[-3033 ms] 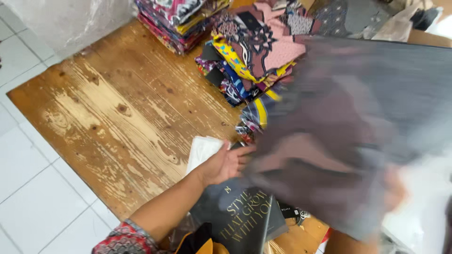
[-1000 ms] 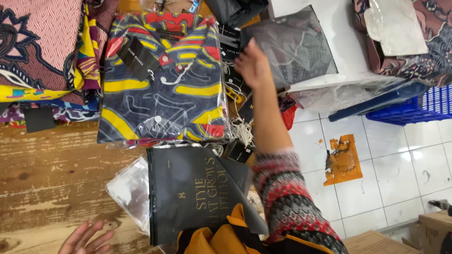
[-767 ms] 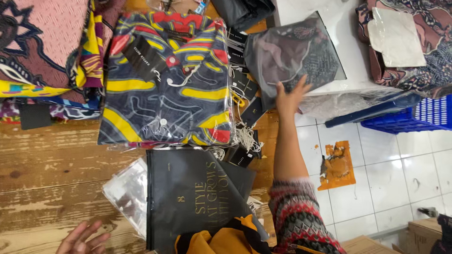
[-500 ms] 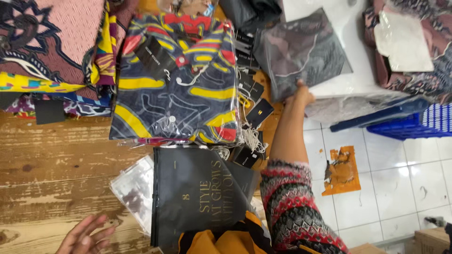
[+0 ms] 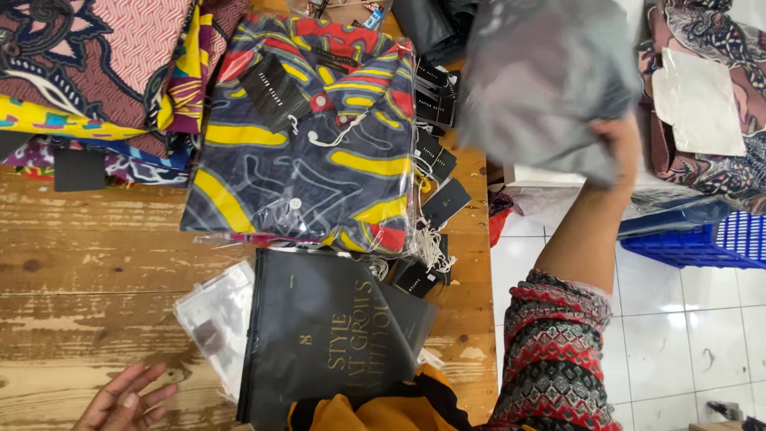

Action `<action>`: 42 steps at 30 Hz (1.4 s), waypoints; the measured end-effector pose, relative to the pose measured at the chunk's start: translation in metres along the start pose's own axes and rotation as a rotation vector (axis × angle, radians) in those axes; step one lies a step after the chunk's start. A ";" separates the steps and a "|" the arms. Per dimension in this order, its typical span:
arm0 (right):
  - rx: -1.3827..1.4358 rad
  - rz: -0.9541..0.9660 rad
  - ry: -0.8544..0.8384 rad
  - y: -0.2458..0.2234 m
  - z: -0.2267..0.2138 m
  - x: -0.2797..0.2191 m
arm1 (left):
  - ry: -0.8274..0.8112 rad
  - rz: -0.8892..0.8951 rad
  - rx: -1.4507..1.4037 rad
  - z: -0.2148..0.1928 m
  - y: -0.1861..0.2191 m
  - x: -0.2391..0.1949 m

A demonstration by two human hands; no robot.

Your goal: The person folds patterned garments and places them into clear plastic bags and black paper bags on a wooden table. The person handles multiple garments one at a time, folds them, and seals them in packaging.

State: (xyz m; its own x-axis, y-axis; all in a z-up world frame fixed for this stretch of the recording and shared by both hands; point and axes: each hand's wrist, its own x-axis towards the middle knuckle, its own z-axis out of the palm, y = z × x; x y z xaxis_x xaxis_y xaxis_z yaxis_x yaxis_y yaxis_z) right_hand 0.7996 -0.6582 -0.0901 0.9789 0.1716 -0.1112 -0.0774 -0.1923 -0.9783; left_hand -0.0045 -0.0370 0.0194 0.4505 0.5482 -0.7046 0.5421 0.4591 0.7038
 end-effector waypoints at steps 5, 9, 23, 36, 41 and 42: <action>-0.080 0.092 0.047 0.056 0.040 -0.004 | 0.028 -0.103 0.080 -0.004 -0.015 0.015; 0.196 0.094 0.214 0.055 0.051 0.008 | 0.024 -0.129 0.077 -0.013 -0.016 0.028; 0.680 0.762 0.186 0.107 0.125 -0.127 | -0.033 0.080 0.227 0.017 -0.003 -0.001; 0.546 0.209 1.087 0.036 0.165 -0.111 | 0.143 0.075 0.105 -0.029 -0.036 0.007; 0.310 0.237 1.035 0.064 0.150 -0.097 | -0.013 0.122 0.066 -0.035 -0.034 -0.022; 0.363 0.197 0.997 0.066 0.143 -0.083 | 0.040 0.074 0.113 -0.029 -0.030 -0.017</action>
State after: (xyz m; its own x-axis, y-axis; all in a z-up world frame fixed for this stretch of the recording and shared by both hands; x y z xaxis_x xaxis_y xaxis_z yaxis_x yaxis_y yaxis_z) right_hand 0.6863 -0.5469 -0.1706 0.6433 -0.7270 -0.2400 -0.1408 0.1958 -0.9705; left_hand -0.0488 -0.0394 0.0127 0.4647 0.6064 -0.6452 0.5858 0.3359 0.7376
